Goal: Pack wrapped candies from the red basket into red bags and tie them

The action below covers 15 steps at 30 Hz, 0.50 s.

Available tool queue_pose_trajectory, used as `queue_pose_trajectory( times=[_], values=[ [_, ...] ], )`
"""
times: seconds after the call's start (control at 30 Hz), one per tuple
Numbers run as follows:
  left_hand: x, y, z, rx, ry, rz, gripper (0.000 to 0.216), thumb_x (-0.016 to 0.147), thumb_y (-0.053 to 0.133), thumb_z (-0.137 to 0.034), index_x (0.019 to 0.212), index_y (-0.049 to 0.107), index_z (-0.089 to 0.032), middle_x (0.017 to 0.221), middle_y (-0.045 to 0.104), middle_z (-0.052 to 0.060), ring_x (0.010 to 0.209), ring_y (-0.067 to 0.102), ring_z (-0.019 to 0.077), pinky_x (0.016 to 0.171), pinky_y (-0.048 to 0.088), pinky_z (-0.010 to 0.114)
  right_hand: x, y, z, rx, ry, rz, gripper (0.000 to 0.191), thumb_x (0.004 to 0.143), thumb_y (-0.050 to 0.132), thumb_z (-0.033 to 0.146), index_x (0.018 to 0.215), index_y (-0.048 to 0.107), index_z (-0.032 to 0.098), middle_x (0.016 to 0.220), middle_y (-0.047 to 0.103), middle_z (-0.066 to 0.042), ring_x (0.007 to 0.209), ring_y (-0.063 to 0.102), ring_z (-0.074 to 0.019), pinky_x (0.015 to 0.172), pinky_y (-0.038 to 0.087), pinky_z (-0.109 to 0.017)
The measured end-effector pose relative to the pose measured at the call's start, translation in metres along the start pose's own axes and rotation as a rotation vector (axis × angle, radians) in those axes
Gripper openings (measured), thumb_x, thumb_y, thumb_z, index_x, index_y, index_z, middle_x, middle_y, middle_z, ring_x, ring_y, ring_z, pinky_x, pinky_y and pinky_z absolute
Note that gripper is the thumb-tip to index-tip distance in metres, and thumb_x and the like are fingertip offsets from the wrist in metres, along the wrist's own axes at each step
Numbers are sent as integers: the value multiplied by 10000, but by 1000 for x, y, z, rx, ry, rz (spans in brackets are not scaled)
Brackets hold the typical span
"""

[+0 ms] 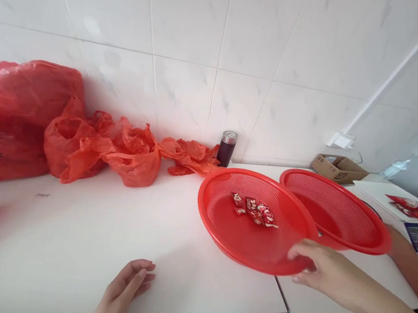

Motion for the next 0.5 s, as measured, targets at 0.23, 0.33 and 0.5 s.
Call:
queue_pose_trajectory(
  times=[0.23, 0.33, 0.5],
  values=[
    [-1, -4, 6, 86, 64, -24, 452, 686, 659, -624, 858, 678, -207, 930, 682, 54, 886, 654, 242, 828, 547, 345, 19, -31, 40, 6, -52, 180, 424, 753, 664, 467, 1173, 623, 423, 1082, 668, -5, 955, 641, -246, 768, 531, -314],
    [1, 6, 9, 131, 124, -69, 441, 693, 639, -632, 832, 670, -215, 852, 678, 50, 794, 648, 222, 691, 544, 301, 69, -47, 91, -22, -244, 104, 294, 847, 557, 477, 1070, 668, 320, 1002, 690, -2, 890, 652, -199, 753, 520, -275],
    [3, 16, 10, 149, 171, -107, 445, 701, 613, -647, 811, 655, -218, 792, 659, 51, 718, 622, 208, 606, 513, 284, 204, -41, 155, -249, -327, -136, 235, 890, 518, 346, 1008, 679, 222, 1070, 667, -48, 997, 606, -244, 882, 446, -352]
  ],
)
Point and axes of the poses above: each hand's wrist, its own x-axis towards the middle knuckle, its own y-axis out of the palm, z = x × y, the point moved 1 cm from there along x, towards the middle knuckle
